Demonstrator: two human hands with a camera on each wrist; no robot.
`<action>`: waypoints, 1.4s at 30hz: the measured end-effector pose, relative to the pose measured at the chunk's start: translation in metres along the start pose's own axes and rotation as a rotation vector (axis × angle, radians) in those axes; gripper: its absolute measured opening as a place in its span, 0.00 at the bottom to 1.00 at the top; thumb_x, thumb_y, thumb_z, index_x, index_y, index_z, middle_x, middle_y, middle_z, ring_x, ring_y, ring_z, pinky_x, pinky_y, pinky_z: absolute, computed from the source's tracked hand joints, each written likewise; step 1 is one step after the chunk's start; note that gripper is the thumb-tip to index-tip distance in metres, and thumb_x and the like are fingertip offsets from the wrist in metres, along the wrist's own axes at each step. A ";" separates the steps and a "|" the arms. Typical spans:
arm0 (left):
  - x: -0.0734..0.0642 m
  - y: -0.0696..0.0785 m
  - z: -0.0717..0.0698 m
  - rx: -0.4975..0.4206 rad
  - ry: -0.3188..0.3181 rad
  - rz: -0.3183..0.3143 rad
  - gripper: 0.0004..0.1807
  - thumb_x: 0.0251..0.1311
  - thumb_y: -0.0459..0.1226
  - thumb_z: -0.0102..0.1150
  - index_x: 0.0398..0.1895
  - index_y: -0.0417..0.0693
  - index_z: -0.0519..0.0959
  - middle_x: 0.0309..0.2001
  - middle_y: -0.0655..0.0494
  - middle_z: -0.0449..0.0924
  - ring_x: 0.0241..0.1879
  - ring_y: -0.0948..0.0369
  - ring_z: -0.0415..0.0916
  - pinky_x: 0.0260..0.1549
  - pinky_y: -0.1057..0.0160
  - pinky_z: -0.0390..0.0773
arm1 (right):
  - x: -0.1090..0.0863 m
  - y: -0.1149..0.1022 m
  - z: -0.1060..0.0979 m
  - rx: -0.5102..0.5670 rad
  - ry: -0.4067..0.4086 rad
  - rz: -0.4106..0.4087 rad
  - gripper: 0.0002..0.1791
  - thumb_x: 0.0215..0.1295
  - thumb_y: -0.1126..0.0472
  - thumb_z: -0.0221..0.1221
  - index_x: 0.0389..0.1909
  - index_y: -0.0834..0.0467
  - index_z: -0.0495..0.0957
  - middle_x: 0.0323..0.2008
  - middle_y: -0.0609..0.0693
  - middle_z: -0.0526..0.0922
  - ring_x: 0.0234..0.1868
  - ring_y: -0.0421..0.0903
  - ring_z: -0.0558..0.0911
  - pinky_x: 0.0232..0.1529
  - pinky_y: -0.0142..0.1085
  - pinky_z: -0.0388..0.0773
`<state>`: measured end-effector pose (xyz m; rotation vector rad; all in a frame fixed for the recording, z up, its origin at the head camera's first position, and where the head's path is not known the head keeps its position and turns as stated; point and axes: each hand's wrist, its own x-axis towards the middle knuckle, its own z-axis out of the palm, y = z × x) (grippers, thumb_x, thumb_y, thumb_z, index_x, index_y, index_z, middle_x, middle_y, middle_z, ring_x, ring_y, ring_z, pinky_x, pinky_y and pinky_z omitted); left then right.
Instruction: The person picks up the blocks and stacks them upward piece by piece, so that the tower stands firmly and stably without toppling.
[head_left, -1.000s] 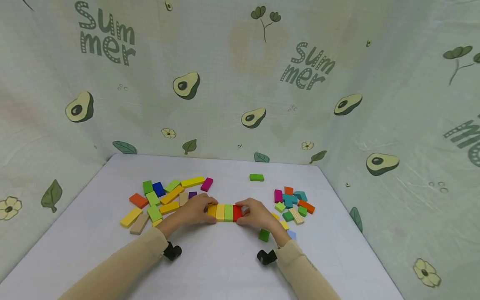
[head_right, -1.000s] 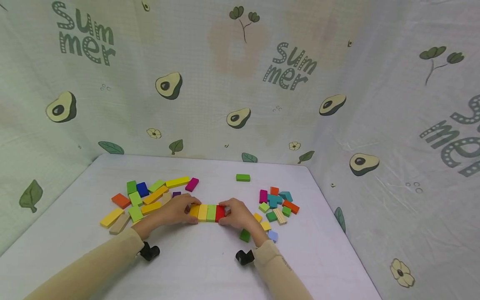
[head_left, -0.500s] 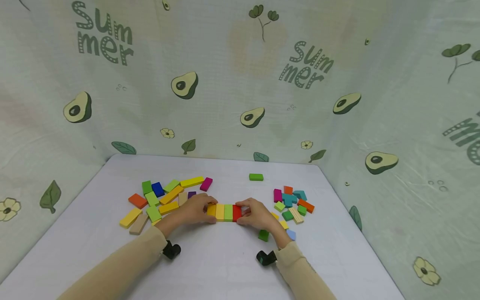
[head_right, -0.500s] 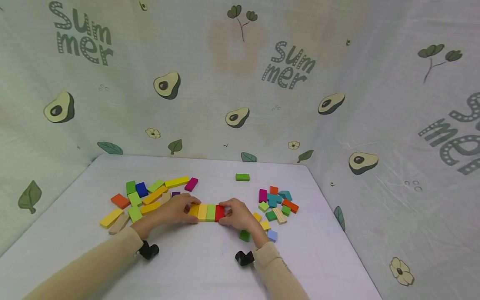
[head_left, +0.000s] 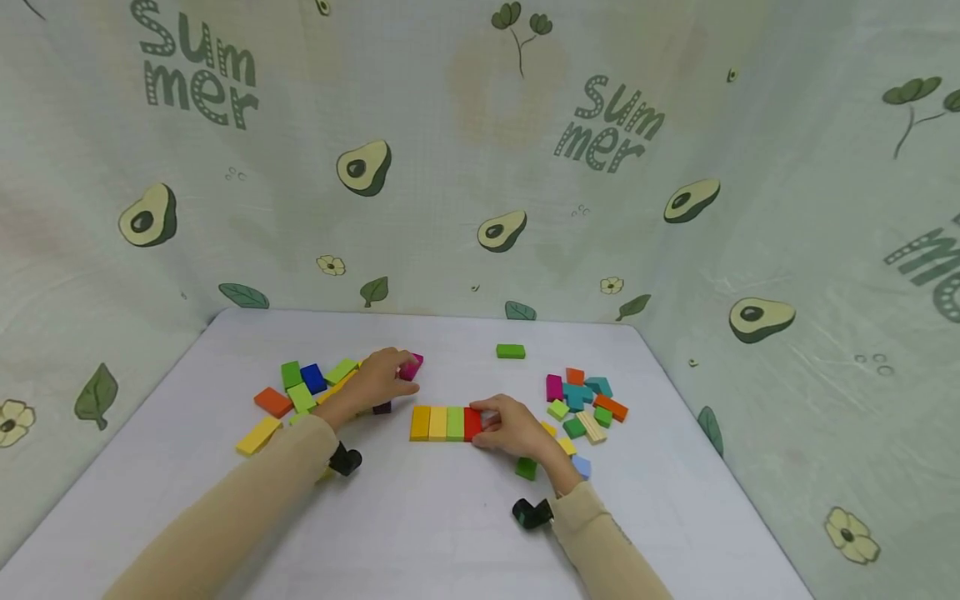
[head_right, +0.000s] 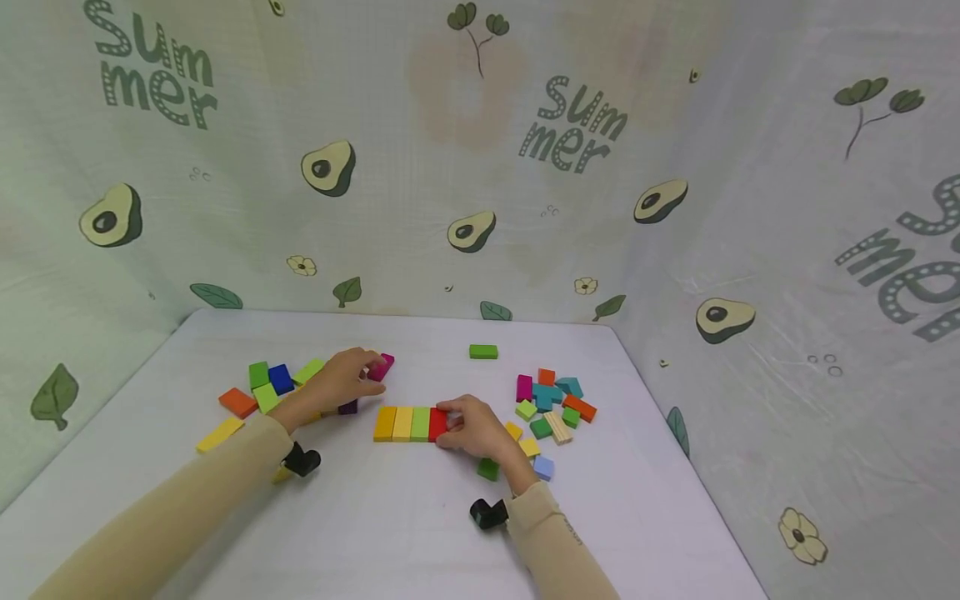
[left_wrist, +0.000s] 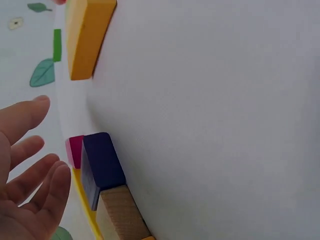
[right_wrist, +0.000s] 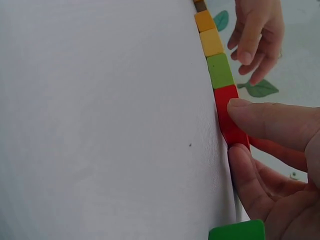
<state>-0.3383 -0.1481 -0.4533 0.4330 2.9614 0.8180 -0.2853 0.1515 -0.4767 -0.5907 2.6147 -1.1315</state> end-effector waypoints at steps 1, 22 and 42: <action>0.004 -0.002 0.001 0.012 0.003 -0.012 0.32 0.65 0.44 0.74 0.69 0.43 0.77 0.56 0.43 0.81 0.54 0.49 0.78 0.57 0.48 0.85 | 0.000 0.000 0.000 0.003 -0.002 -0.006 0.31 0.66 0.59 0.74 0.70 0.54 0.79 0.60 0.55 0.79 0.49 0.47 0.82 0.51 0.40 0.86; 0.043 -0.022 0.016 0.112 0.015 -0.001 0.28 0.65 0.39 0.74 0.66 0.41 0.80 0.51 0.43 0.81 0.48 0.50 0.77 0.57 0.49 0.83 | -0.002 0.007 -0.001 0.078 0.006 -0.009 0.32 0.66 0.59 0.74 0.70 0.55 0.79 0.62 0.53 0.80 0.51 0.46 0.83 0.54 0.40 0.86; 0.036 -0.006 0.015 0.007 -0.150 0.159 0.19 0.71 0.34 0.67 0.64 0.45 0.84 0.55 0.48 0.85 0.52 0.52 0.77 0.62 0.48 0.79 | -0.002 0.004 -0.001 0.066 0.013 0.021 0.34 0.66 0.59 0.74 0.72 0.56 0.77 0.62 0.54 0.80 0.50 0.47 0.82 0.54 0.40 0.86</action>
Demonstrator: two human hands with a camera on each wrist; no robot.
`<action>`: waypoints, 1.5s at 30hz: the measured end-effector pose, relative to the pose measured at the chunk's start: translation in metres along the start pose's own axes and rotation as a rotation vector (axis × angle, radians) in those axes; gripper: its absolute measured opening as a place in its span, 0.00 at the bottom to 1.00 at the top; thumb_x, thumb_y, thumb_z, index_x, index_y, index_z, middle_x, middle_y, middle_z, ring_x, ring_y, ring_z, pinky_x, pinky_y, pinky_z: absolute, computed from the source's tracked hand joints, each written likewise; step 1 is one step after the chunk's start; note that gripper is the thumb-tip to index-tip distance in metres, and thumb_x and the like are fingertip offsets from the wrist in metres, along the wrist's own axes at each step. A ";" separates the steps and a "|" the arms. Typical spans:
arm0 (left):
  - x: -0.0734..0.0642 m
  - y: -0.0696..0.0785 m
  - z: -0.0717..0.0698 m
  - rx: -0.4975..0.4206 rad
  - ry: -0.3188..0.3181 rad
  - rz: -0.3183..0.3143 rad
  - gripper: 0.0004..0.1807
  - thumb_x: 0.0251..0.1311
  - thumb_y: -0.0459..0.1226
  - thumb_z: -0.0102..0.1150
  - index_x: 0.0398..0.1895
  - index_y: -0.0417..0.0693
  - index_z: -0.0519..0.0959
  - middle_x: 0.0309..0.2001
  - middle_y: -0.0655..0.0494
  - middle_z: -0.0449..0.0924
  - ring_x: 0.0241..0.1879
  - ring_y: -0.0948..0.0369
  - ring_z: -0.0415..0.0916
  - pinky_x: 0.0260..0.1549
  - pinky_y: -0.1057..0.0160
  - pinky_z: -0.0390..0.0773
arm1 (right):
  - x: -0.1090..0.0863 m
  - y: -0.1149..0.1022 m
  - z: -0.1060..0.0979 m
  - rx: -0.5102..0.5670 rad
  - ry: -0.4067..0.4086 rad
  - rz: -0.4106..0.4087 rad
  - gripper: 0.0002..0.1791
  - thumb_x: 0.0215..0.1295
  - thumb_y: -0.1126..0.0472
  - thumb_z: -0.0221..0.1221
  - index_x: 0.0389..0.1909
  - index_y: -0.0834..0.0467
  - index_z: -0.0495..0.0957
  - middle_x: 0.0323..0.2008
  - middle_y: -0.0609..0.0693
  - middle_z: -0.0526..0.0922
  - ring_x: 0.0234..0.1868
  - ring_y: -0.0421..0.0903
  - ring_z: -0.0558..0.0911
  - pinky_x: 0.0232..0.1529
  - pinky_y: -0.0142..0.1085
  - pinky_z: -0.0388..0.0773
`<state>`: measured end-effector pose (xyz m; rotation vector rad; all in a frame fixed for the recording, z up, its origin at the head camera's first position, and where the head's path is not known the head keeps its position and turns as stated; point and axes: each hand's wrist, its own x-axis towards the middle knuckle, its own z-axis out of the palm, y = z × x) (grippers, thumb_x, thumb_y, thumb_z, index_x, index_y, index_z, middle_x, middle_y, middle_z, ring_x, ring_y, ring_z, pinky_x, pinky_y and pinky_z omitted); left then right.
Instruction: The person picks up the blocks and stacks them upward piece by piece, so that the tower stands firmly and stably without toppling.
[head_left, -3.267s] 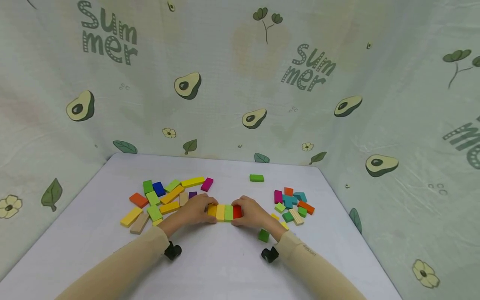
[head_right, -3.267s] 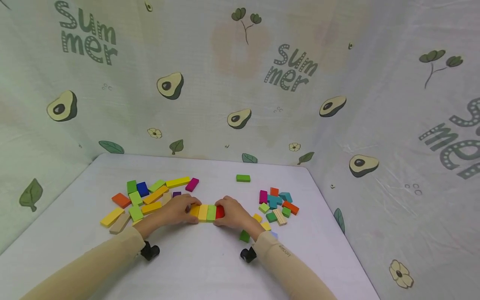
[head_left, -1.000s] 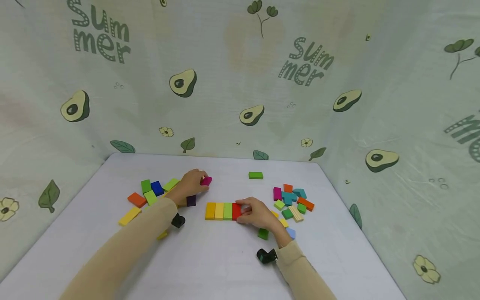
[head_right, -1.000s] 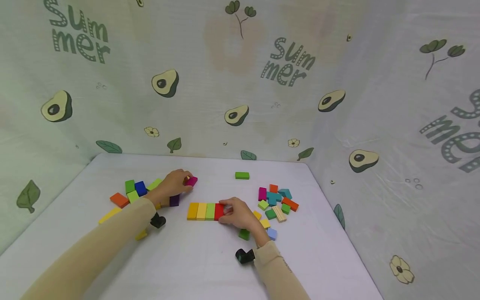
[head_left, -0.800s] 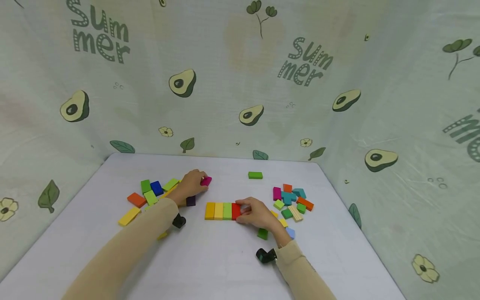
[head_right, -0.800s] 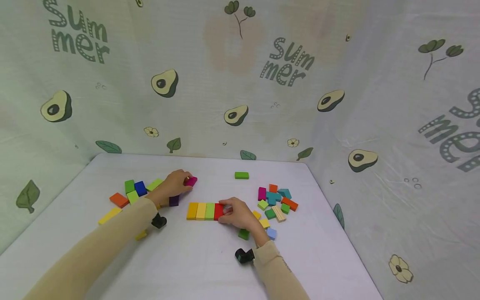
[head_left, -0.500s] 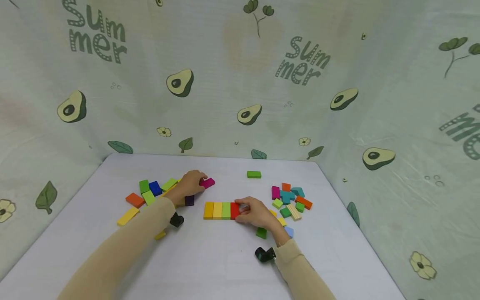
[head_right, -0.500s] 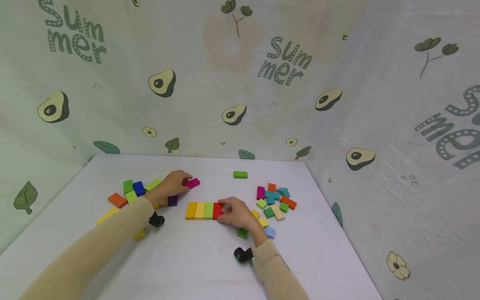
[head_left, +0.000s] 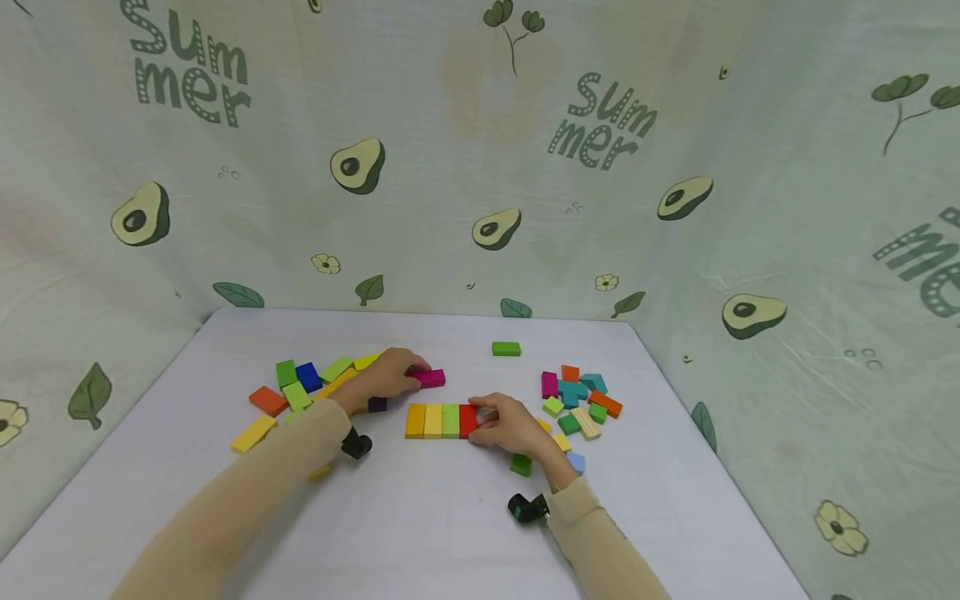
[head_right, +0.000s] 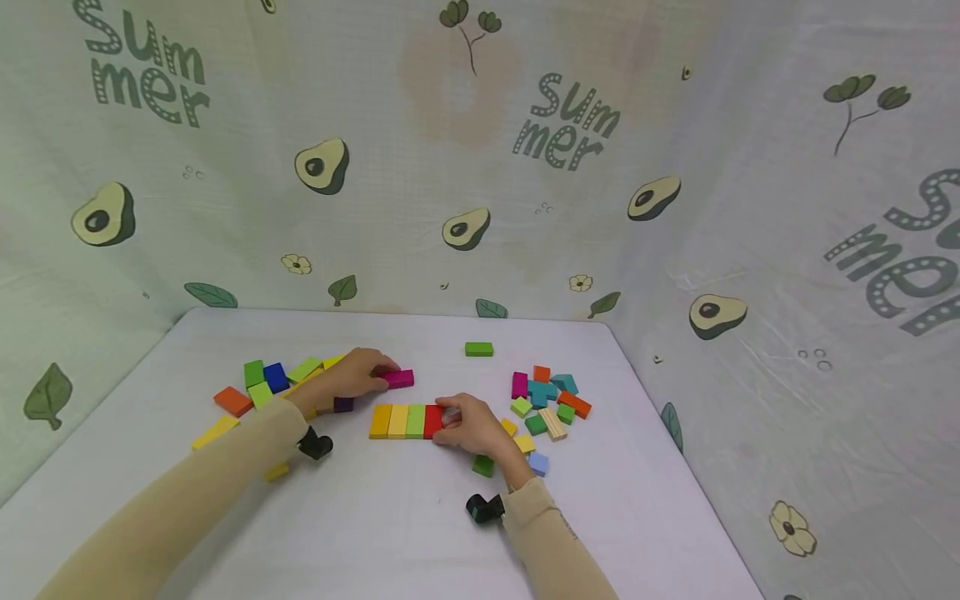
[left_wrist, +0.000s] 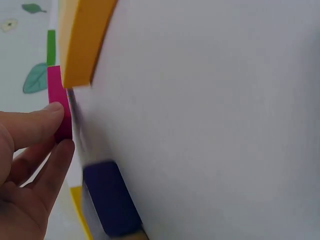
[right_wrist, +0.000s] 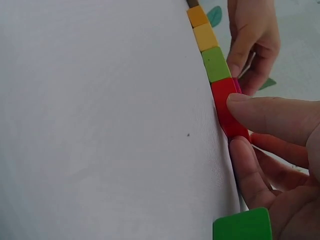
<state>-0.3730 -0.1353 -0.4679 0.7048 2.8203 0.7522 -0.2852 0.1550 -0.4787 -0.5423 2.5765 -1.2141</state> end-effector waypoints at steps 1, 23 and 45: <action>0.000 0.003 0.001 -0.007 -0.010 0.009 0.19 0.71 0.35 0.67 0.64 0.45 0.84 0.55 0.49 0.84 0.52 0.53 0.77 0.62 0.49 0.79 | 0.000 0.000 0.000 -0.001 0.001 0.000 0.34 0.66 0.59 0.74 0.72 0.56 0.77 0.62 0.54 0.80 0.50 0.47 0.82 0.54 0.40 0.86; 0.009 0.035 0.013 -0.063 -0.171 0.102 0.17 0.73 0.35 0.66 0.63 0.51 0.85 0.53 0.59 0.85 0.52 0.59 0.78 0.64 0.53 0.79 | 0.000 -0.004 0.002 0.004 0.005 0.002 0.39 0.65 0.59 0.75 0.75 0.59 0.73 0.62 0.55 0.81 0.50 0.47 0.83 0.52 0.39 0.86; 0.006 0.034 0.017 -0.106 -0.189 0.121 0.16 0.76 0.37 0.62 0.63 0.54 0.85 0.54 0.60 0.85 0.55 0.58 0.78 0.66 0.50 0.77 | -0.001 -0.002 0.001 0.011 0.009 0.016 0.38 0.66 0.58 0.75 0.75 0.58 0.74 0.56 0.54 0.80 0.47 0.45 0.82 0.51 0.38 0.86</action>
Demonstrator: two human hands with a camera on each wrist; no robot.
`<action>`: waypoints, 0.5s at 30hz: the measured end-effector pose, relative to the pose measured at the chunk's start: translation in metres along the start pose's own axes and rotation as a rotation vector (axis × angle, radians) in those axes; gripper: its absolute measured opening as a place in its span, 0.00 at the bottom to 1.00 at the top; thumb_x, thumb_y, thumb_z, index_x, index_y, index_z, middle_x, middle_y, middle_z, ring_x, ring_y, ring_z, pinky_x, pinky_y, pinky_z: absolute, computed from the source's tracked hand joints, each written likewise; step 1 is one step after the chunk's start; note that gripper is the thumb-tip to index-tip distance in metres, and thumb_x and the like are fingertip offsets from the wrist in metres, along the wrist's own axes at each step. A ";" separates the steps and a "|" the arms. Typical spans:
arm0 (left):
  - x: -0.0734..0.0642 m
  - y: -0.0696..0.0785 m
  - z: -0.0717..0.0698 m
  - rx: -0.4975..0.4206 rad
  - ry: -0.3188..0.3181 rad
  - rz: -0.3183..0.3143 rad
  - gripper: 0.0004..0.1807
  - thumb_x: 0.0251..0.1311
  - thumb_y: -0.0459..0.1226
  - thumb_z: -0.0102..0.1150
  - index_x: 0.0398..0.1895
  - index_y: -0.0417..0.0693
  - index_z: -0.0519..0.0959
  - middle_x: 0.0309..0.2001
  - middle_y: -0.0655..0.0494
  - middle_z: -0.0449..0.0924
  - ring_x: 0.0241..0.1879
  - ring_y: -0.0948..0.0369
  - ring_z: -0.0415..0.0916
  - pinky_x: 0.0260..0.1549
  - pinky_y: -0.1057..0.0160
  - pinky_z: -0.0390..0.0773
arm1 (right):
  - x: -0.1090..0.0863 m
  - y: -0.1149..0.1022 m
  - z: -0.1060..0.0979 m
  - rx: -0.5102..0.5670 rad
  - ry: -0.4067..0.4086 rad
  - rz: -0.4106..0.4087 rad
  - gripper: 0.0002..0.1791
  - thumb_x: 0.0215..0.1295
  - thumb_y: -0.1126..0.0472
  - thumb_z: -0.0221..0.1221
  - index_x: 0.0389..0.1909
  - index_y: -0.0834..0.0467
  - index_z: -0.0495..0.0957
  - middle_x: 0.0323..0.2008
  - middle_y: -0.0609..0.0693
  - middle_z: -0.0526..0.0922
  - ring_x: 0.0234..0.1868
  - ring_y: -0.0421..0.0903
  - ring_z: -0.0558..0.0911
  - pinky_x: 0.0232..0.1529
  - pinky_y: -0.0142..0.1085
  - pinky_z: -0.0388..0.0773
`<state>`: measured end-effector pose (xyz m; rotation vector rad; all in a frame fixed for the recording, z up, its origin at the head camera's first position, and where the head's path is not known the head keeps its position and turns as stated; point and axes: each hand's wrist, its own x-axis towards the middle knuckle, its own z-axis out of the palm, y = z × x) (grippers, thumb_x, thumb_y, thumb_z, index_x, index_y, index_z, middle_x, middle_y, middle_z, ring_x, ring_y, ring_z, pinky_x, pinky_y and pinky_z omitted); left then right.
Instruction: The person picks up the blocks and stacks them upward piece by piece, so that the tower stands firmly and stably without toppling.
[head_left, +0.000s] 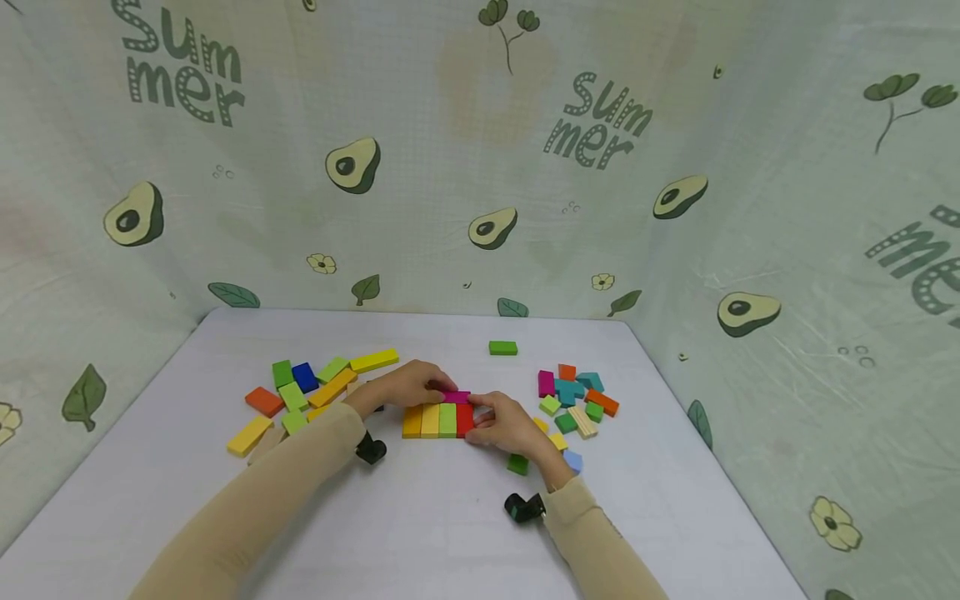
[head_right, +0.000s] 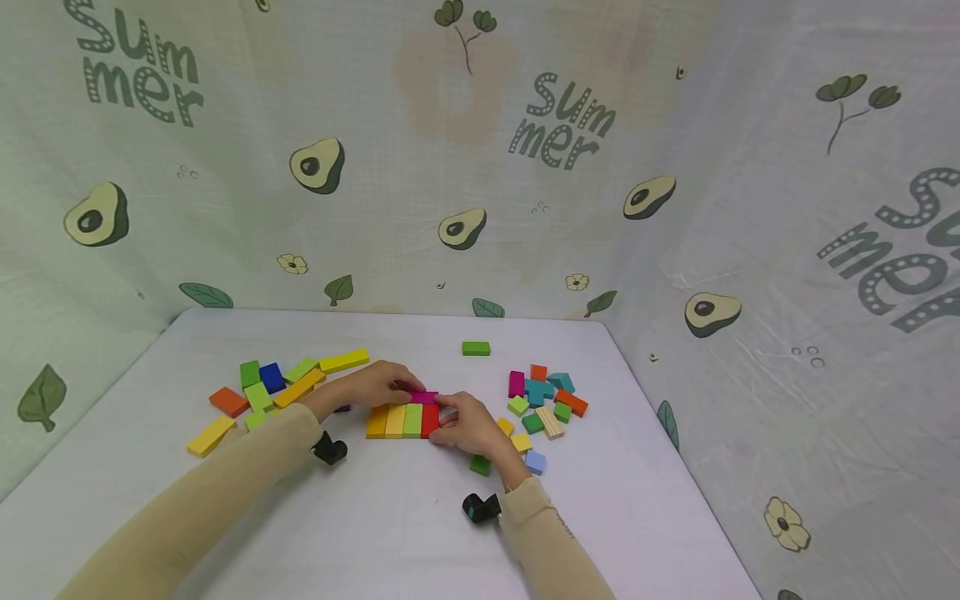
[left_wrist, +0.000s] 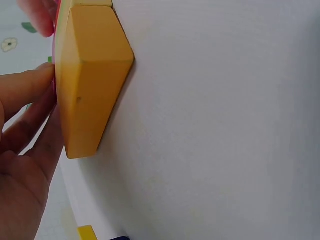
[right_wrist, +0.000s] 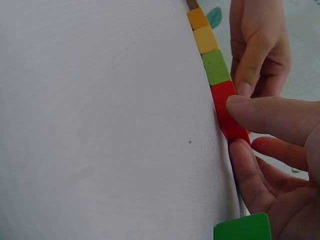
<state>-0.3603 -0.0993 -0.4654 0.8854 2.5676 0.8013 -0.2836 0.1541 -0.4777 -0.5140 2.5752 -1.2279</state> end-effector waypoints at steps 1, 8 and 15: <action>0.000 -0.001 0.000 -0.003 0.000 0.003 0.16 0.75 0.37 0.62 0.62 0.54 0.85 0.54 0.60 0.85 0.55 0.58 0.78 0.66 0.50 0.77 | 0.000 0.000 0.000 -0.001 -0.001 0.000 0.38 0.66 0.58 0.75 0.75 0.57 0.74 0.57 0.54 0.80 0.47 0.45 0.82 0.51 0.38 0.86; -0.001 -0.005 0.001 -0.015 0.005 0.025 0.16 0.75 0.37 0.63 0.63 0.53 0.85 0.55 0.60 0.85 0.55 0.59 0.78 0.66 0.50 0.78 | -0.001 -0.002 0.000 -0.001 -0.001 -0.001 0.37 0.66 0.59 0.75 0.75 0.58 0.74 0.58 0.55 0.80 0.48 0.46 0.82 0.52 0.39 0.86; -0.007 -0.011 -0.006 0.006 0.046 0.027 0.17 0.75 0.39 0.62 0.64 0.53 0.84 0.57 0.58 0.85 0.54 0.58 0.79 0.62 0.52 0.81 | 0.000 -0.001 0.000 -0.006 -0.001 0.004 0.38 0.66 0.58 0.74 0.75 0.57 0.74 0.57 0.55 0.80 0.49 0.46 0.82 0.52 0.39 0.86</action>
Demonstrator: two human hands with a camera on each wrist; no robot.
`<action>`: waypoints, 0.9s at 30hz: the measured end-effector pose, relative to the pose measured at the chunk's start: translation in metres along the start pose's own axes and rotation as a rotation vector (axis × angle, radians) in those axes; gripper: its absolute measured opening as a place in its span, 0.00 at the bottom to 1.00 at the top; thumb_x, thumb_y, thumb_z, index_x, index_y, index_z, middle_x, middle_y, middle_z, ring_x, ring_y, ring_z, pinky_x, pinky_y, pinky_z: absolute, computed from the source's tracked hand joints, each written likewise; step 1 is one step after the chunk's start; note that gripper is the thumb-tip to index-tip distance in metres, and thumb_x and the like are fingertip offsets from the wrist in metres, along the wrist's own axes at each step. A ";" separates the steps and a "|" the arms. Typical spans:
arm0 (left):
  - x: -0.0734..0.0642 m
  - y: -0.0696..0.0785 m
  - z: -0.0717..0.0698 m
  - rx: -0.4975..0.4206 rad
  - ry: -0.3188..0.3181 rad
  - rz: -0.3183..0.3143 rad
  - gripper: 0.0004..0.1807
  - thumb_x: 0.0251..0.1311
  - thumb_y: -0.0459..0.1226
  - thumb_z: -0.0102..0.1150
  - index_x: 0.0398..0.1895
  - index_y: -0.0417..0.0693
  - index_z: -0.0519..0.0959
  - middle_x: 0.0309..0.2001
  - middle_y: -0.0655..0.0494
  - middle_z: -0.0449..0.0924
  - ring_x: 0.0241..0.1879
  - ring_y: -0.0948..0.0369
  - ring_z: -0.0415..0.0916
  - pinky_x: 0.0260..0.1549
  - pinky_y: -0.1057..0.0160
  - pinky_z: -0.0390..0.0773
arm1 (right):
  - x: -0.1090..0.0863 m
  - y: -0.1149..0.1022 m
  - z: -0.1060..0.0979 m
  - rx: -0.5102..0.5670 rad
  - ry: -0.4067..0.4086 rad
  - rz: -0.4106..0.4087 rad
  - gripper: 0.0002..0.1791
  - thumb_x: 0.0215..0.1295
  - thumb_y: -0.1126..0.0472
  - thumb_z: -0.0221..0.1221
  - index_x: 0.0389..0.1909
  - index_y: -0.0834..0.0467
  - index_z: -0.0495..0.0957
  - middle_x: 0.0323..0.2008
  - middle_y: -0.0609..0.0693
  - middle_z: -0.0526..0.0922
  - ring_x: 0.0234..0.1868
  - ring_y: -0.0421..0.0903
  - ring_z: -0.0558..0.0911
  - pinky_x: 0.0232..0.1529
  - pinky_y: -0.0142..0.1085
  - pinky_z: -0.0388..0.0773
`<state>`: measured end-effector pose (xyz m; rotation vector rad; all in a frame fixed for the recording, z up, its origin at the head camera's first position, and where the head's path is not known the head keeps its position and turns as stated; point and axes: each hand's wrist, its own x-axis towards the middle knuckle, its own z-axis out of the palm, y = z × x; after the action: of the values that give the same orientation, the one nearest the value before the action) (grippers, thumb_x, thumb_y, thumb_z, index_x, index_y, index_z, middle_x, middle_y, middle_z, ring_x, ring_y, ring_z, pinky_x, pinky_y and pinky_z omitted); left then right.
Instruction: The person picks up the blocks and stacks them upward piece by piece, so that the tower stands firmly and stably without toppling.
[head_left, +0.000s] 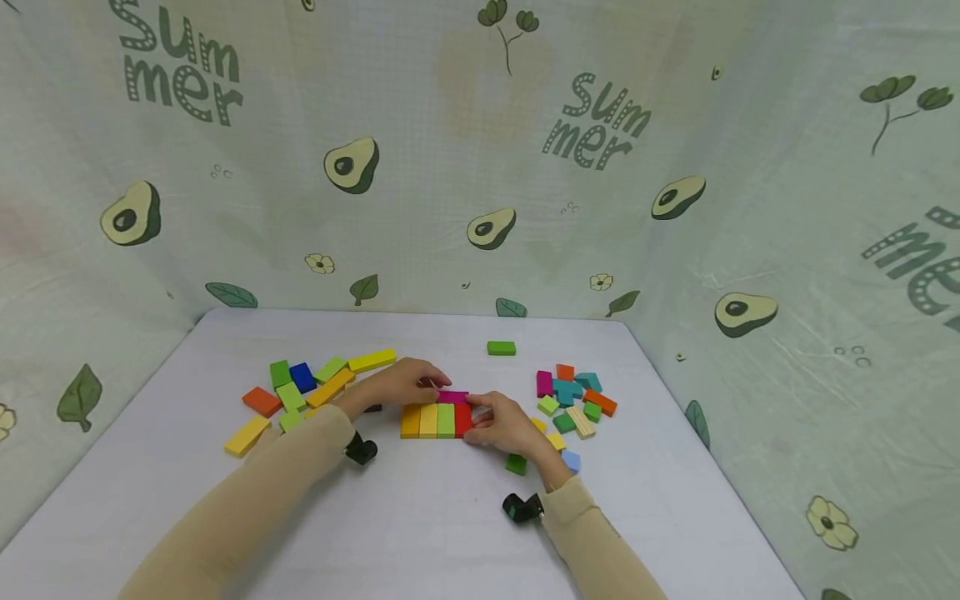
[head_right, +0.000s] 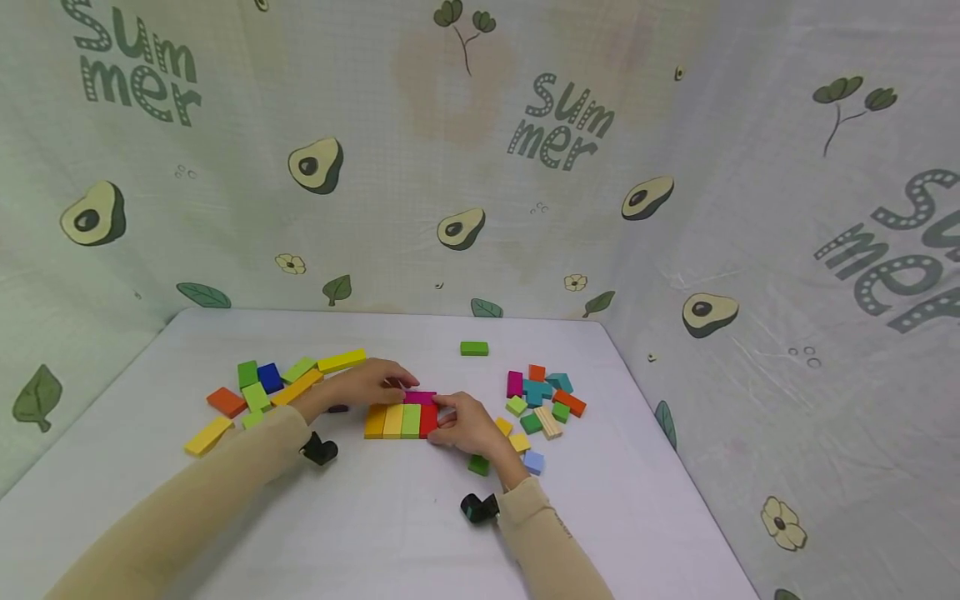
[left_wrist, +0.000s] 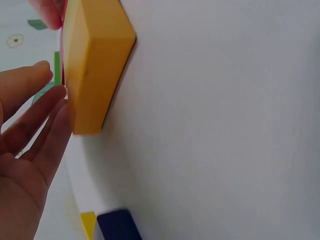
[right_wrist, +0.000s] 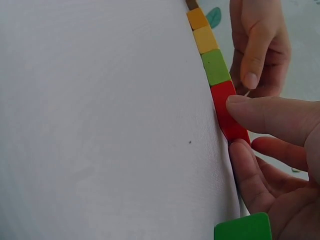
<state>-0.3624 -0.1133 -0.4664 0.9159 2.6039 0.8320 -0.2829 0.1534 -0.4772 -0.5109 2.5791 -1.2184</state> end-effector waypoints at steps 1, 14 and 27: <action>-0.003 -0.002 -0.003 0.004 0.011 -0.002 0.17 0.75 0.40 0.63 0.64 0.53 0.84 0.57 0.58 0.85 0.54 0.58 0.80 0.61 0.52 0.82 | 0.000 0.000 0.000 0.001 0.000 0.003 0.38 0.66 0.58 0.74 0.75 0.56 0.74 0.57 0.55 0.80 0.49 0.46 0.82 0.53 0.39 0.86; -0.050 -0.037 -0.038 0.061 0.122 -0.077 0.20 0.74 0.41 0.65 0.66 0.53 0.83 0.61 0.52 0.82 0.62 0.47 0.76 0.65 0.41 0.77 | 0.000 0.001 0.001 -0.010 0.009 -0.006 0.37 0.65 0.58 0.75 0.74 0.57 0.74 0.59 0.55 0.80 0.48 0.45 0.82 0.53 0.39 0.86; -0.083 -0.037 -0.045 0.113 0.001 -0.105 0.25 0.65 0.44 0.75 0.65 0.57 0.84 0.71 0.46 0.75 0.58 0.49 0.75 0.67 0.39 0.75 | 0.001 0.001 0.001 0.000 0.003 0.000 0.37 0.65 0.58 0.75 0.75 0.56 0.74 0.61 0.55 0.80 0.48 0.45 0.82 0.52 0.37 0.86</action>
<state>-0.3353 -0.2096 -0.4480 0.7993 2.6961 0.6651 -0.2834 0.1528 -0.4784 -0.5093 2.5817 -1.2194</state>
